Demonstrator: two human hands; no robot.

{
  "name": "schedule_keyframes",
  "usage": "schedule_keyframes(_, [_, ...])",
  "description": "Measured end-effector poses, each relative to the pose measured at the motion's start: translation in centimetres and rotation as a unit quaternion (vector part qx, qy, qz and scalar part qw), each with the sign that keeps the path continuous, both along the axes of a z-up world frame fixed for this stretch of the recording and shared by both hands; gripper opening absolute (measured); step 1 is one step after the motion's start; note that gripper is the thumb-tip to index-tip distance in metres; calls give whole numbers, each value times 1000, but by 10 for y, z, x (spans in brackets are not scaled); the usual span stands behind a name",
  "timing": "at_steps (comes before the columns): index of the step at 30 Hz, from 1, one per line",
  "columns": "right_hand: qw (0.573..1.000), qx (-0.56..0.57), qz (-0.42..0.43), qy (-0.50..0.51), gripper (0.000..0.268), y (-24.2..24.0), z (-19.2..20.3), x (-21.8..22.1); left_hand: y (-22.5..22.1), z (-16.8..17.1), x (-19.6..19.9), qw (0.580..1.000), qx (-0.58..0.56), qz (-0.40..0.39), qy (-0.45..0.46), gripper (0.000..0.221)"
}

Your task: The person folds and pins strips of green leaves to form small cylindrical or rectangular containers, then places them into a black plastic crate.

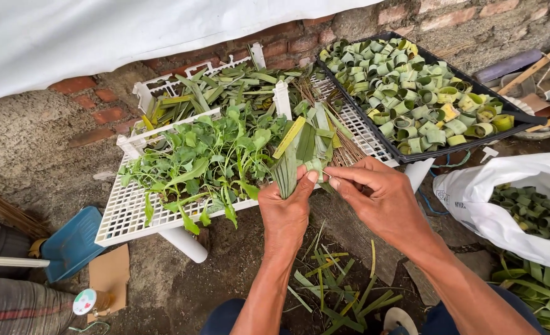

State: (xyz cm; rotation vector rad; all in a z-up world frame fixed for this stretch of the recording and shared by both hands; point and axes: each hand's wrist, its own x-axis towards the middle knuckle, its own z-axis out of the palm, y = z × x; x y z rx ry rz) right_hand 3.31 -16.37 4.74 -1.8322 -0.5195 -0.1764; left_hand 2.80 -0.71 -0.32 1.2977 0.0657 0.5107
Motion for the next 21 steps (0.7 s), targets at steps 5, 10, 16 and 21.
schedule_keyframes(5, [1000,0,0,-5,30,-4,-2,-1,-5,-8,4,1000,17,11,3,24])
schedule_keyframes(10, [1000,-18,-5,4,30,-5,2,-3,-8,-1,-2,998,59,21,-3,19])
schedule_keyframes(16, [999,-53,-7,10,30,-3,-5,1,-6,-7,0,979,196,40,-32,16])
schedule_keyframes(21, [992,-126,-11,-3,24,-3,-20,11,-3,-25,6,960,269,41,-69,23])
